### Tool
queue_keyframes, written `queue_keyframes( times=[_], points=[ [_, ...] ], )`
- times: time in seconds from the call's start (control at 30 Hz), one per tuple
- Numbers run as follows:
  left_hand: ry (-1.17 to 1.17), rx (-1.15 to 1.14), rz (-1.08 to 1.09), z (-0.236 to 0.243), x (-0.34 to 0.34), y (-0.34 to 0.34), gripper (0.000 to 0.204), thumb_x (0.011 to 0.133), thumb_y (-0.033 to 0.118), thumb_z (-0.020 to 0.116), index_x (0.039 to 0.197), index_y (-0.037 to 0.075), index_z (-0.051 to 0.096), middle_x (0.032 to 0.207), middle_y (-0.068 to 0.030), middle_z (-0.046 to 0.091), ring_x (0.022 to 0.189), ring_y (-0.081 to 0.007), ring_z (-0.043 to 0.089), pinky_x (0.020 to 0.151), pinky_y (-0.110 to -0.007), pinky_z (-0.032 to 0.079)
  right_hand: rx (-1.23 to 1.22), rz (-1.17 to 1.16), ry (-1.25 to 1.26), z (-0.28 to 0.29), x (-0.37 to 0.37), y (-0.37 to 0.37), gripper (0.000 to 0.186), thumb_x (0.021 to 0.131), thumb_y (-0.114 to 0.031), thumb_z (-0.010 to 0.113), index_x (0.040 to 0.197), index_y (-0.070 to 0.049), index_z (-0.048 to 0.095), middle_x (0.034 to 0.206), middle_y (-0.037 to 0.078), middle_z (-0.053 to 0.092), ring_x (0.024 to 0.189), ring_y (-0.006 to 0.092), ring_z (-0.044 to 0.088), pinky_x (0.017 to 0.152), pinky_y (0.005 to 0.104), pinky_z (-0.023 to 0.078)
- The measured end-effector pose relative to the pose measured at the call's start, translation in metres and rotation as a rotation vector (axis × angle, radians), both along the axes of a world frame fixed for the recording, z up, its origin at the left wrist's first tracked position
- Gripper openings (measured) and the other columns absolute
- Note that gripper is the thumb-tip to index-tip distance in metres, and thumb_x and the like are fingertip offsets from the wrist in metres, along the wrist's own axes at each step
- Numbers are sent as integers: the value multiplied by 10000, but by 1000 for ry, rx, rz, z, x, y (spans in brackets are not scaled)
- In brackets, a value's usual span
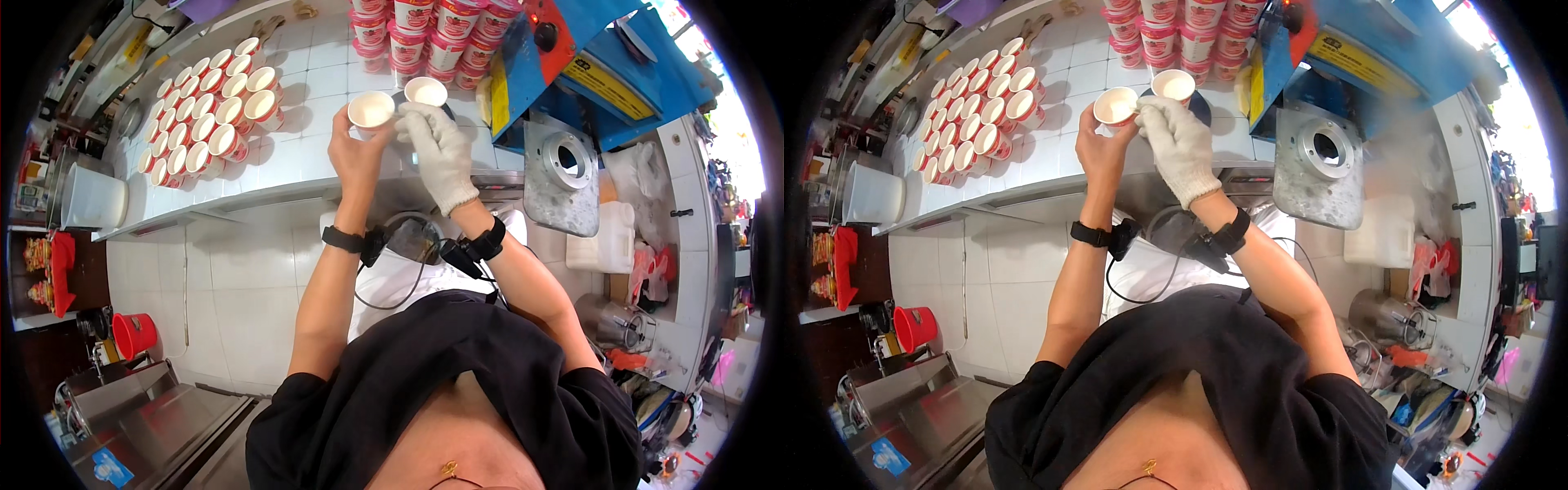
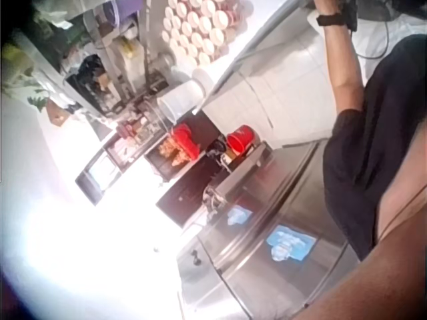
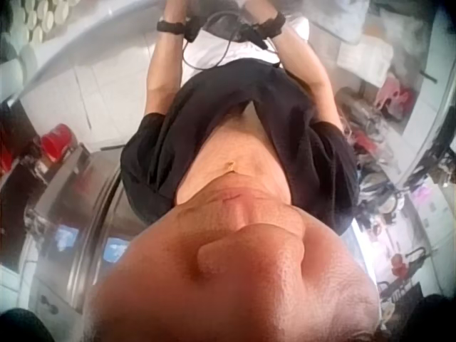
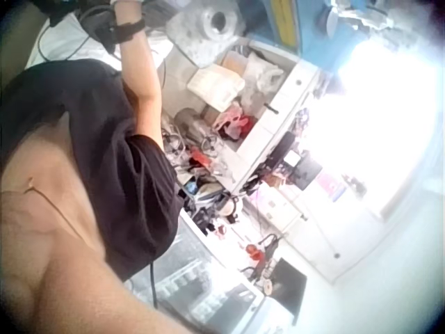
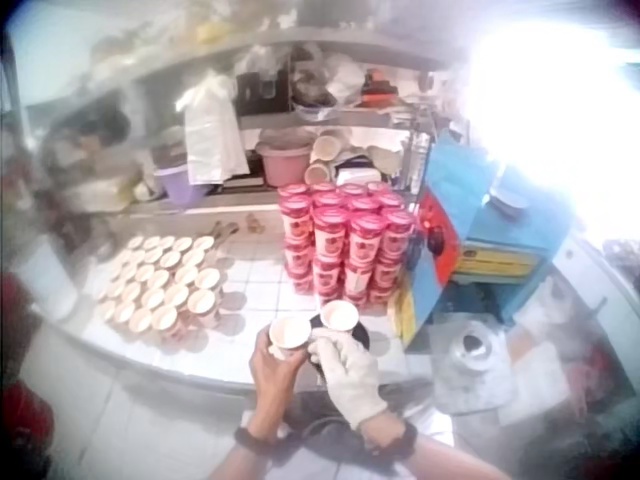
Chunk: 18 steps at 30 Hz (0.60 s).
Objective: The person uses a cup-sealing machine to seal individual small white cups filled with a white substance. They place a cup on a scale, then move it to the machine's tray, place a round pink film on top, and operate the machine to seal the cup before setting it aside.
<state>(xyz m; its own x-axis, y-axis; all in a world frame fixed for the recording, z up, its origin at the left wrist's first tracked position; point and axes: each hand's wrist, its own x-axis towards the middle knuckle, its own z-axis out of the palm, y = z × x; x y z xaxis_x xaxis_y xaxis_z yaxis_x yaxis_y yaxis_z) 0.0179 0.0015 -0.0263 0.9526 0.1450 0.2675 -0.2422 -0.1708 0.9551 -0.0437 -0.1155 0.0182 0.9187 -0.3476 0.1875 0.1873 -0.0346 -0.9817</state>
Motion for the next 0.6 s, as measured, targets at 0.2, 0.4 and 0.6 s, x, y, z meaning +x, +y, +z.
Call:
queue_keyframes(
  times=[0.2,0.4,0.6],
  points=[
    [-18,27,23,4,-1,1,665,729,258,948,1270,8,654,1163,-116,755,1102,-225,698,988,-360,518,432,-53,124,2,12,-9,327,1094,-272,543,1224,-1,672,1004,102,745,853,173,706,821,316,566],
    [-66,31,14,11,1,-6,670,716,275,941,1261,9,655,1135,-132,758,1056,-259,721,951,-369,541,905,-7,75,-3,21,-41,274,1086,-244,557,1221,-29,658,986,107,738,829,196,712,772,333,589],
    [-59,42,23,14,2,-8,684,715,272,940,1268,-7,649,1148,-141,756,1078,-259,717,961,-371,537,9,-223,-103,26,8,-52,291,1073,-246,604,1192,7,685,1026,92,752,863,187,731,824,332,587]
  ],
)
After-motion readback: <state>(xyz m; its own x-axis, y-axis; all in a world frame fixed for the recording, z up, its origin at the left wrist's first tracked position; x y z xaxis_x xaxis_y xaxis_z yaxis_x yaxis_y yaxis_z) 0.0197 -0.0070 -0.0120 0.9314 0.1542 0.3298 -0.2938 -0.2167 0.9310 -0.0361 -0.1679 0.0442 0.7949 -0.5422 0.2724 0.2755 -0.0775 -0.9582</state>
